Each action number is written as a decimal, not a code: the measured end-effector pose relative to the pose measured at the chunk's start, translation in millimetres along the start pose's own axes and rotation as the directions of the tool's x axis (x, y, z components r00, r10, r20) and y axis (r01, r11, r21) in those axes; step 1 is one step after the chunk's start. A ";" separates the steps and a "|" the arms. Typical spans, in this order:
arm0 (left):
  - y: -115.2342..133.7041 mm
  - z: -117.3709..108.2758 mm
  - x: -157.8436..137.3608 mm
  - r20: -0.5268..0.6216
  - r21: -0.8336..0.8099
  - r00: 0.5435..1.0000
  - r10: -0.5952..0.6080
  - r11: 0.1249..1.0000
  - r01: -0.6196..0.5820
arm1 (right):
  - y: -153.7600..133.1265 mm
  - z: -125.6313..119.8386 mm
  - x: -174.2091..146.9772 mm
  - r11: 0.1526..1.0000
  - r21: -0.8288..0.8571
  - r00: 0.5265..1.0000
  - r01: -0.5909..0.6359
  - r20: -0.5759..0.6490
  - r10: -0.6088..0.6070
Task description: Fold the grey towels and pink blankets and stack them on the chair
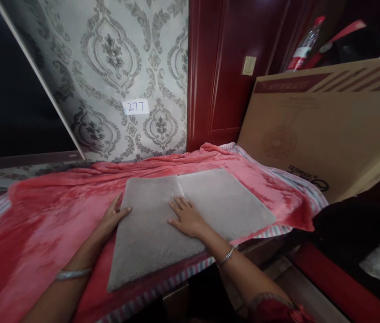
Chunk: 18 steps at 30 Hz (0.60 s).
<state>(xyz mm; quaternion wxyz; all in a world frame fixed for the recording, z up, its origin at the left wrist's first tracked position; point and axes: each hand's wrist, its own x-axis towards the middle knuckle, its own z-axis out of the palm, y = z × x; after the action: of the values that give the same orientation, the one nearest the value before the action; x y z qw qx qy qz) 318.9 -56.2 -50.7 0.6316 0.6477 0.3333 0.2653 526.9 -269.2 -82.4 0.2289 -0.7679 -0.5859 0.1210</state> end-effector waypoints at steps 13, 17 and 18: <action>1.3 -0.8 2.8 -0.032 -0.001 0.999 0.010 1.000 -0.010 | 76.0 -38.1 -69.0 0.971 -0.058 0.967 -0.232 -0.121 0.223; 0.1 -2.1 5.7 -0.032 0.030 0.999 0.015 0.999 -0.014 | 123.8 -74.4 -86.3 0.801 -0.153 0.797 -0.579 -0.311 0.517; 0.6 -2.0 5.7 -0.032 0.037 0.999 0.018 0.999 -0.017 | 133.5 -83.4 -90.2 0.742 -0.162 0.742 -0.650 -0.345 0.575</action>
<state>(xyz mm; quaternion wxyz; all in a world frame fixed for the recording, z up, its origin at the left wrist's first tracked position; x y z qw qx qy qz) 321.0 -50.5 -50.4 0.6119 0.6576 0.3427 0.2751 651.9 -400.7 -83.4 0.1463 -0.9513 -0.2711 0.0016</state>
